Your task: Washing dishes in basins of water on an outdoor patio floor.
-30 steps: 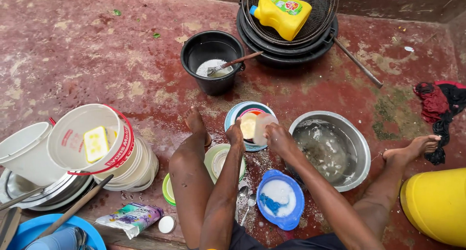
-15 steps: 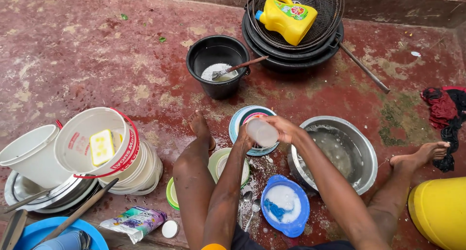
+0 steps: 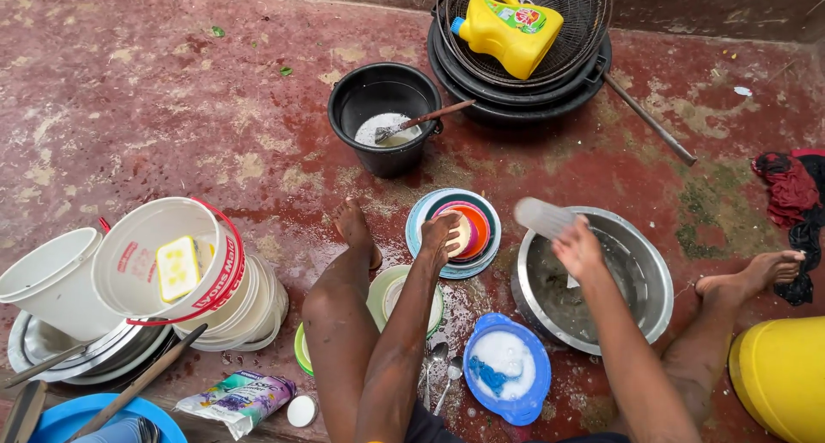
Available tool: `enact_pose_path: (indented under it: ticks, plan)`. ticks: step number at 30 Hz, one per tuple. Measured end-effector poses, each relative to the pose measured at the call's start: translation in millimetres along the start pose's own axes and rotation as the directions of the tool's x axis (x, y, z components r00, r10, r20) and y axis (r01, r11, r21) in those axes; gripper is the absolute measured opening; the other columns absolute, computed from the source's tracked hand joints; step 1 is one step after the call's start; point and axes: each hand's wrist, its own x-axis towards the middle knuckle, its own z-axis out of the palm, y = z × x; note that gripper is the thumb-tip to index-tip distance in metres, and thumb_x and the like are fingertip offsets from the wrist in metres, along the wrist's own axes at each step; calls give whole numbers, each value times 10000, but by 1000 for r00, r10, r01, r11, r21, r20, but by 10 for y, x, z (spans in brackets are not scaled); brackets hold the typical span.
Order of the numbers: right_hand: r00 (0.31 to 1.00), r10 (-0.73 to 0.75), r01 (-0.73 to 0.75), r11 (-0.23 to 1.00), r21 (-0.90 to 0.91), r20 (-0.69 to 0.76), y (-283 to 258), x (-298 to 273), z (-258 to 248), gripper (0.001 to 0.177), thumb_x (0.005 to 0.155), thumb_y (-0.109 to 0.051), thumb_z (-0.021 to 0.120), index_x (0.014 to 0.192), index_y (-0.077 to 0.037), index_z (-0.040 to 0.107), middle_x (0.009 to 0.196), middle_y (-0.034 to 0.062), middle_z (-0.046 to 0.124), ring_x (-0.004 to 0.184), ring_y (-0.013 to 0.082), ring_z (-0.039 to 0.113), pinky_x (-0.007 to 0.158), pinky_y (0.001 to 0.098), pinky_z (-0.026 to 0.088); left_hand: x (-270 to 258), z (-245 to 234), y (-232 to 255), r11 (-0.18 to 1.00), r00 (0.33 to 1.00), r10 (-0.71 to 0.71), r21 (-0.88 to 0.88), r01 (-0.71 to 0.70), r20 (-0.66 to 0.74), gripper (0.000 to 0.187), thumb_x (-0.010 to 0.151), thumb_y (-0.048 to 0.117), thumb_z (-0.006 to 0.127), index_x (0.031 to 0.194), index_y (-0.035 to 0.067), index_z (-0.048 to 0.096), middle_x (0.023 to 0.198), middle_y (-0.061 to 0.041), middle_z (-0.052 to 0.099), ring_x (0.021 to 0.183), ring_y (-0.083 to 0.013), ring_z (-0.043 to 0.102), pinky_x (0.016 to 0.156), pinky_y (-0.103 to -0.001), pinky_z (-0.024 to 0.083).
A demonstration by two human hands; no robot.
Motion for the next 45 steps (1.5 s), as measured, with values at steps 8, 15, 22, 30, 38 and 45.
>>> enact_pose_path:
  ticks: [8,15,22,30,38,45]
  plan:
    - [854,199,-220,975,13,-480,873,22,-1751,396,1039,-101,499,1426,-161,443,877,86,529,754,226,601,898,546,624,-415,114,227,997,996,67,24,-69,60,562,772,404,799,1231,99,693,1066,-64,697,999,-226,641,792,-393,508]
    - [705,-286,-339,668,-663,-649,837,-540,-1570,403,1024,-235,642,1267,85,613,1150,295,677,1014,426,706,904,531,598,-1183,384,681,957,981,133,238,-164,139,466,809,371,784,1143,54,710,994,-92,727,954,-205,680,795,-371,559]
    - [960,-259,-127,-65,-990,-107,993,-447,-1818,473,799,-347,803,1162,-47,758,1221,258,733,1124,405,710,981,475,572,-1642,443,729,936,972,58,327,-132,227,426,803,412,783,1073,85,741,953,-55,749,875,-154,670,705,-292,543]
    - [958,-13,-261,-461,-848,-288,768,-881,-1099,599,874,-514,678,1425,-288,621,1576,81,474,1437,327,428,1191,473,348,-1590,464,537,966,958,57,226,-124,283,437,828,437,767,1093,91,744,950,-29,739,836,-104,670,678,-265,529]
    - [960,-59,-276,-331,-902,-272,922,-787,-1298,582,923,-506,584,1419,-202,603,1533,79,540,1441,345,454,1215,585,287,-1580,478,486,969,960,76,208,-135,268,403,846,413,778,1081,88,738,950,-35,733,822,-101,661,693,-256,533]
    - [976,-117,-207,-236,-950,-184,957,-700,-1139,584,926,-568,559,1359,-192,670,1499,111,581,1400,330,526,1182,507,400,-1658,510,543,965,960,73,223,-136,270,383,840,393,770,1085,102,721,945,-37,743,810,-105,686,690,-254,541]
